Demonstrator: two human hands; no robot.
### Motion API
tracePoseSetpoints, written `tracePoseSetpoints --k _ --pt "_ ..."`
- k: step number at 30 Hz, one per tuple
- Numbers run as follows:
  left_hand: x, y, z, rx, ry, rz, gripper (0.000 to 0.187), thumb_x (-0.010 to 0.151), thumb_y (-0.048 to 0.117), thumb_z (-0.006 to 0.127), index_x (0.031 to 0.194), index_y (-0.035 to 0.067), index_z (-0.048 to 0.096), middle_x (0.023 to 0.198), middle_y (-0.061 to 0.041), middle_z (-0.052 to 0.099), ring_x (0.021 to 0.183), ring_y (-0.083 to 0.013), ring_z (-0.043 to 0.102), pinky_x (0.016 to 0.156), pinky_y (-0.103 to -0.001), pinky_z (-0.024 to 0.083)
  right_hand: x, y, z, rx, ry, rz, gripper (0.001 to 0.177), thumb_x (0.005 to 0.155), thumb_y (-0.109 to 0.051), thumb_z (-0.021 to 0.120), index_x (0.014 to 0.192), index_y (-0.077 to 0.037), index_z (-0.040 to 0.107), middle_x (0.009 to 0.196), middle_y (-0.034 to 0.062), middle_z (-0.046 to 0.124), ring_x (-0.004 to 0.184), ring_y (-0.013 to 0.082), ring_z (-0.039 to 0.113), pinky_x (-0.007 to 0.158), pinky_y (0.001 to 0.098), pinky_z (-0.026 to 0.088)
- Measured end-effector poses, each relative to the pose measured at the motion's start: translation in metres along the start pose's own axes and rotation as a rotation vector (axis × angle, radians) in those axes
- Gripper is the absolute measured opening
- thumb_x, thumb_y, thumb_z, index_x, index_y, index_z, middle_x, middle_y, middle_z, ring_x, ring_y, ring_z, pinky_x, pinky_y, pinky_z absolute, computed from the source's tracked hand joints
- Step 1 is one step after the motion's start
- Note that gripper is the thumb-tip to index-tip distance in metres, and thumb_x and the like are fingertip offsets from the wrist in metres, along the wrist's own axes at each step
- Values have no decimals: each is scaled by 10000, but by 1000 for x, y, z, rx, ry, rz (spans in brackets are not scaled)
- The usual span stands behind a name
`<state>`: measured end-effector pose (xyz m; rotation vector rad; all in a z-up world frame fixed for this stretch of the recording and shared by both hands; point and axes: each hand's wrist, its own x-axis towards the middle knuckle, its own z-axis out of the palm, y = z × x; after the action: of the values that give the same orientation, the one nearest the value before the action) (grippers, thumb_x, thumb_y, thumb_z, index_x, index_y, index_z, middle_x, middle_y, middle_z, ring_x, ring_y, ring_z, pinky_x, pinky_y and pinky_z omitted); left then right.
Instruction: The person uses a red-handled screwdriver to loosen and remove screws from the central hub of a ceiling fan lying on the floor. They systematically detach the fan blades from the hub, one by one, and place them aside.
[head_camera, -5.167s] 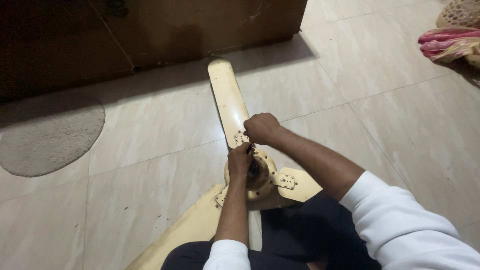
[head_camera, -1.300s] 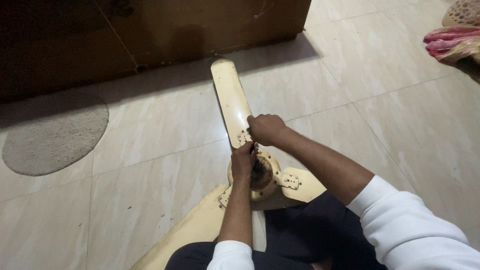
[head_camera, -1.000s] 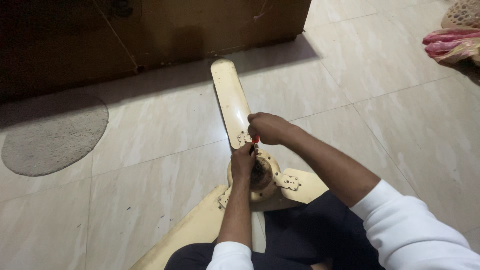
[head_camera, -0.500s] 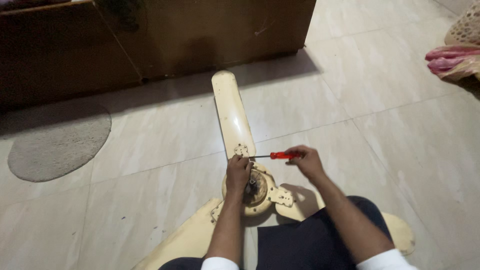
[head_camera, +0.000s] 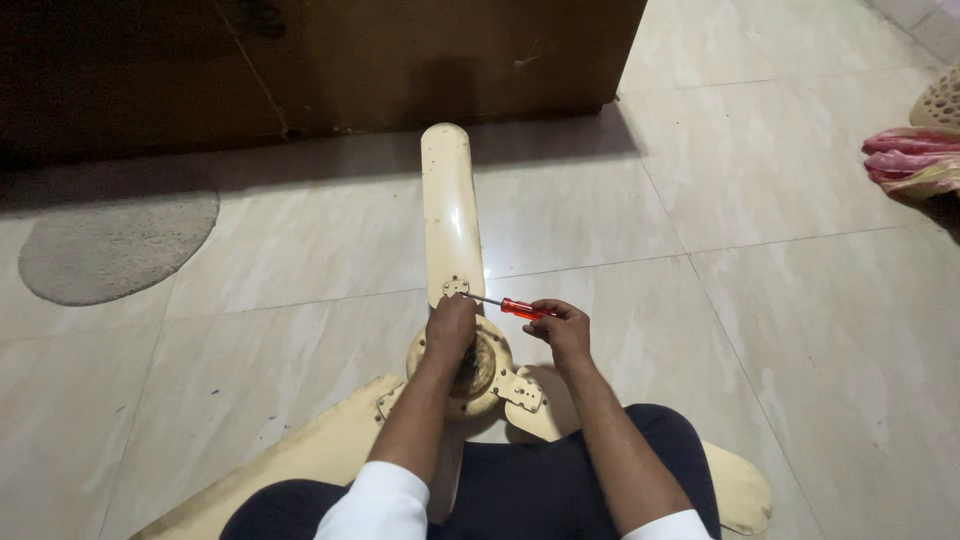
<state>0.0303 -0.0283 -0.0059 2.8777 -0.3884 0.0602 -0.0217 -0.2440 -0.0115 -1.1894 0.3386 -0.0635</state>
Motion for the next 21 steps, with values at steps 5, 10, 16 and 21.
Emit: tracePoseSetpoints --k 5,10,16,21 --pt "6 13 -7 142 -107 -74 188 947 112 599 989 65 776 1082 -136 746 1069 -327 695 846 -445 614 -1 -11 1 26 41 -2 275 795 167 585 1023 93 718 1001 165 695 817 250 723 747 348 686" --pt "6 25 -14 172 -112 -174 203 954 133 583 994 84 777 1102 -121 742 1090 -321 686 867 -461 602 0 -13 4 49 24 9 260 801 148 582 1020 89 709 999 171 707 820 243 732 740 346 689" --pt "12 17 -10 26 -120 -141 205 943 126 591 985 58 779 1099 -163 742 1068 -346 702 889 -460 597 3 -12 5 70 27 23 246 815 138 578 1016 84 710 989 176 709 783 242 717 723 339 682" --pt "11 14 -3 106 -86 -117 184 920 104 606 967 65 780 1053 -151 751 1019 -342 722 831 -465 614 5 -9 6 68 14 17 261 806 142 566 1011 81 716 988 169 711 776 224 733 723 332 688"
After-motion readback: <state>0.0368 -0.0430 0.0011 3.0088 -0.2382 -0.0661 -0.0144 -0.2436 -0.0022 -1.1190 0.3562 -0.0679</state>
